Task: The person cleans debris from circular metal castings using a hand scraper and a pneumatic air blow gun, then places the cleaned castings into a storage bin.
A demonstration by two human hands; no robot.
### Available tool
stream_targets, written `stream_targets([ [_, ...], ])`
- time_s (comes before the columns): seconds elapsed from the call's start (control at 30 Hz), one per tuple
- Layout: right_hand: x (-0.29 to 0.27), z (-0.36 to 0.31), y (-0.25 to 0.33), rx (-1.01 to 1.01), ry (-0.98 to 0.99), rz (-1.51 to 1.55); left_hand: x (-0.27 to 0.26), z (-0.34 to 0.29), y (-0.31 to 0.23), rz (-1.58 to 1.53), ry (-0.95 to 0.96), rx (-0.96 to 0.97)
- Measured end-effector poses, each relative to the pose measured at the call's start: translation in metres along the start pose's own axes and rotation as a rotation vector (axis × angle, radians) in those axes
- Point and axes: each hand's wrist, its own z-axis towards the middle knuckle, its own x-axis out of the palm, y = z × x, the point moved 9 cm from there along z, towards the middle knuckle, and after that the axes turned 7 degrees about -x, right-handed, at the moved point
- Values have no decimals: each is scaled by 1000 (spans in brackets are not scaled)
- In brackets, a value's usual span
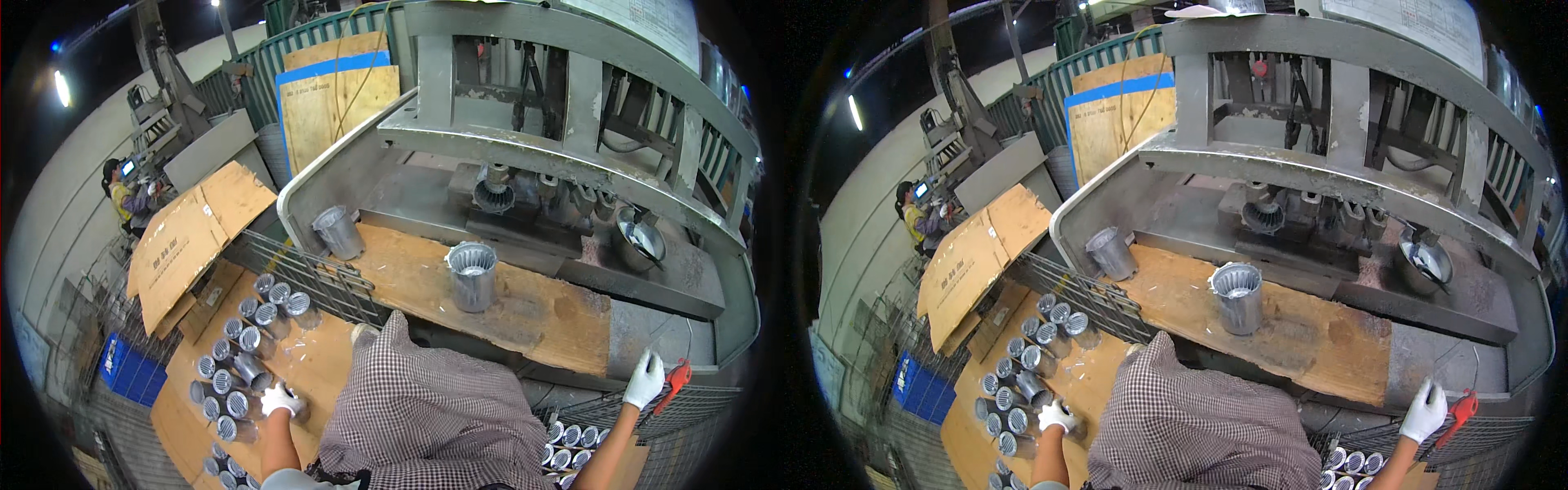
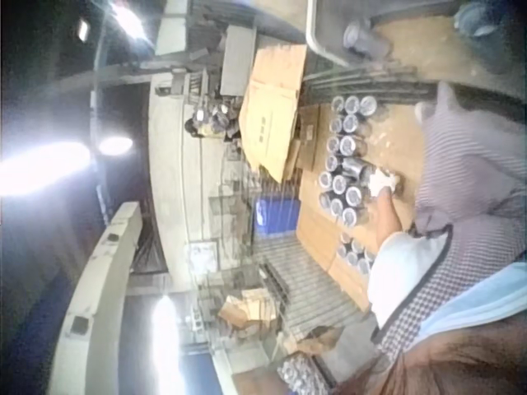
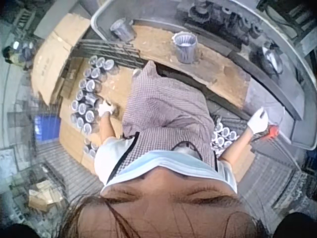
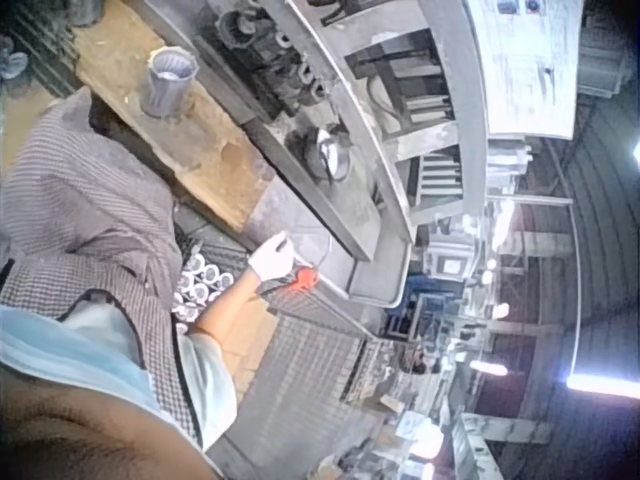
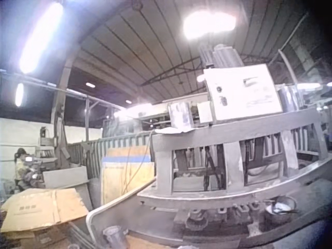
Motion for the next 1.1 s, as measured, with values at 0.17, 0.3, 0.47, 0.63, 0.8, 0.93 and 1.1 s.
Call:
stream_targets([
  [0.17,-1,-2,-4,-16,-22,14,-44,-17,-17,-190,-209,90],
  [0.3,-2,0,-2,-21,21,-1,-185,-111,-78,-484,-516,565],
  [0.47,-3,-3,-10,-53,-57,-32,-297,-151,-170,-1178,-458,1200],
  [0.63,-3,2,8,-62,-22,8,-333,-171,-291,-785,-401,1284],
  [0.8,-8,0,8,-116,-69,-51,-273,-148,-377,-259,-334,921],
  [0.93,-10,0,12,-122,-90,-52,-271,-153,-389,-130,-247,839],
  [1.1,-8,0,8,-80,-73,-40,-268,-164,-397,129,-121,945],
])
